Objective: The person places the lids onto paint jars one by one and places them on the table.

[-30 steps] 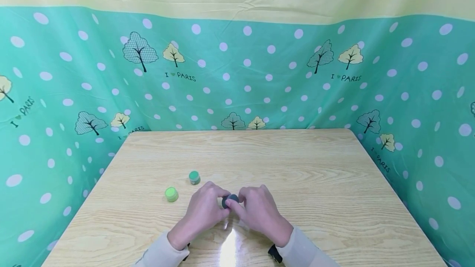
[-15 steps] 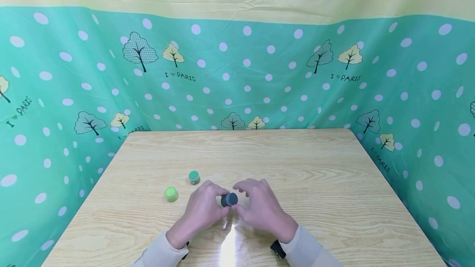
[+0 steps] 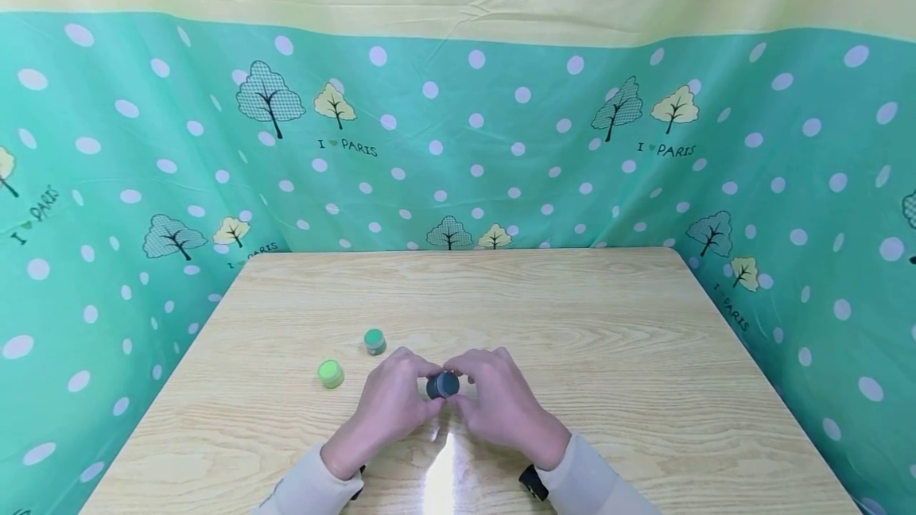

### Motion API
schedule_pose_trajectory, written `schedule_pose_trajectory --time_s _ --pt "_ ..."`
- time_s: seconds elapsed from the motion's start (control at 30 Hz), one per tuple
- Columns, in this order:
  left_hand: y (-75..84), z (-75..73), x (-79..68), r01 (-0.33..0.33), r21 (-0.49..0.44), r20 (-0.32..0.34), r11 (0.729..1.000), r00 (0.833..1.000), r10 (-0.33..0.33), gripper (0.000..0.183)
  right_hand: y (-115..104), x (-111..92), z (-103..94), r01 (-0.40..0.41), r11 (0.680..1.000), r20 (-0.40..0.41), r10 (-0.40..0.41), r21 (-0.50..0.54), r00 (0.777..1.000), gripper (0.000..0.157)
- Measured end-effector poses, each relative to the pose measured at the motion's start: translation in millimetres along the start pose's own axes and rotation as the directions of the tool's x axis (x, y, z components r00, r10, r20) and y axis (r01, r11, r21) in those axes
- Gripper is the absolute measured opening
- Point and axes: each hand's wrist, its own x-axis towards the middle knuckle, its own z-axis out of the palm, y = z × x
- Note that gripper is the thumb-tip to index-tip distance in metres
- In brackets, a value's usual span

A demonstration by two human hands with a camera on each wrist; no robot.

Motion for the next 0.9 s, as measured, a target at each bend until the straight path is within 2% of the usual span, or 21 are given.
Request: schedule_pose_trajectory --time_s 0.3,0.7,0.9 --pt "2.6 -0.9 0.6 0.016 0.003 -0.003 1.000 1.000 -0.016 0.030 -0.7 -0.4 -0.1 0.001 0.999 -0.021 -0.002 -0.040 1.000 0.030" --pt "4.5 -2.7 0.7 0.021 -0.013 0.001 1.000 1.000 -0.021 0.025 -0.6 -0.1 2.5 -0.060 0.994 -0.051 0.056 -0.087 0.997 0.016" --pt "4.6 -2.8 0.9 0.017 -0.014 0.004 1.000 1.000 -0.017 0.024 -0.1 -0.6 4.0 -0.081 0.993 -0.070 0.075 -0.087 0.995 0.022"
